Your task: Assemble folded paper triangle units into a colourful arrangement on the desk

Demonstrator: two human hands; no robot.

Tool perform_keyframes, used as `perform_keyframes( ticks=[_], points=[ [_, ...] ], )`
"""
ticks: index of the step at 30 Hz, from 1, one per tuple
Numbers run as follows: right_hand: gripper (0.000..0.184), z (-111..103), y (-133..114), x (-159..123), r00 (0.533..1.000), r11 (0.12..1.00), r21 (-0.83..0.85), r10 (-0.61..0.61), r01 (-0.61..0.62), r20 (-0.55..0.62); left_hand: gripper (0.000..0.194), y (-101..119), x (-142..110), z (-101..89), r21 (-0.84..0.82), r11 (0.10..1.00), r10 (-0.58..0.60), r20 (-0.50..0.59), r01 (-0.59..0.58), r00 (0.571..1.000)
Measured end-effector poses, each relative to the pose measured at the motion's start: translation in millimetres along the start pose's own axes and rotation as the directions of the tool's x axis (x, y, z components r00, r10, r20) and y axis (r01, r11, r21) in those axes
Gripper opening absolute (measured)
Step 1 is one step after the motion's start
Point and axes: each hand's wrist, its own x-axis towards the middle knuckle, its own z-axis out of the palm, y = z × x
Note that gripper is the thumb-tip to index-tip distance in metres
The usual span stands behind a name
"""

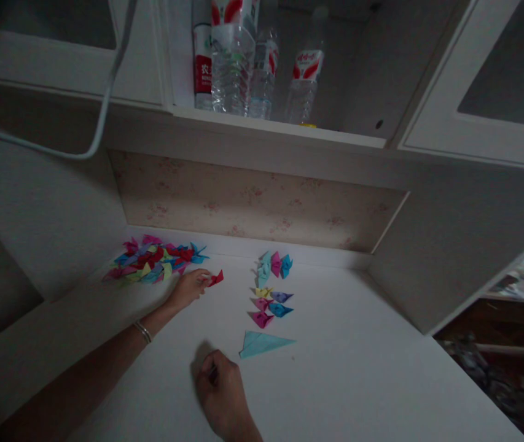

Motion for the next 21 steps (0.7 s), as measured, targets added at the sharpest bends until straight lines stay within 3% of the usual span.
perform_keyframes(
  ticks=[6, 11, 15, 21],
  points=[
    [0.009, 1, -3, -1, 1.0, 0.999, -0.027, -0.02, 0.019, -0.023, 0.036, 9, -36, -3.2, -0.189, 0.981, 0.075, 0.119, -0.052, 0.99],
    [0.008, 1, -8, -2, 0.999, 0.998, -0.06, -0.036, 0.034, -0.039, 0.04, 24, -58, 0.9, -0.231, 0.973, 0.07, 0.203, -0.022, 0.977],
    [0.009, 1, -9, -1, 0.998, 0.996, -0.089, -0.035, 0.031, -0.044, 0.031, 49, -72, 22.9, -0.186, 0.98, 0.129, 0.307, -0.073, 0.943],
    [0.012, 0, -8, -1, 0.997, 0.991, -0.116, -0.072, 0.067, -0.039, 0.023, 96, -81, 75.4, -0.005, 0.917, 0.378, 0.329, -0.399, 0.865]
  ],
)
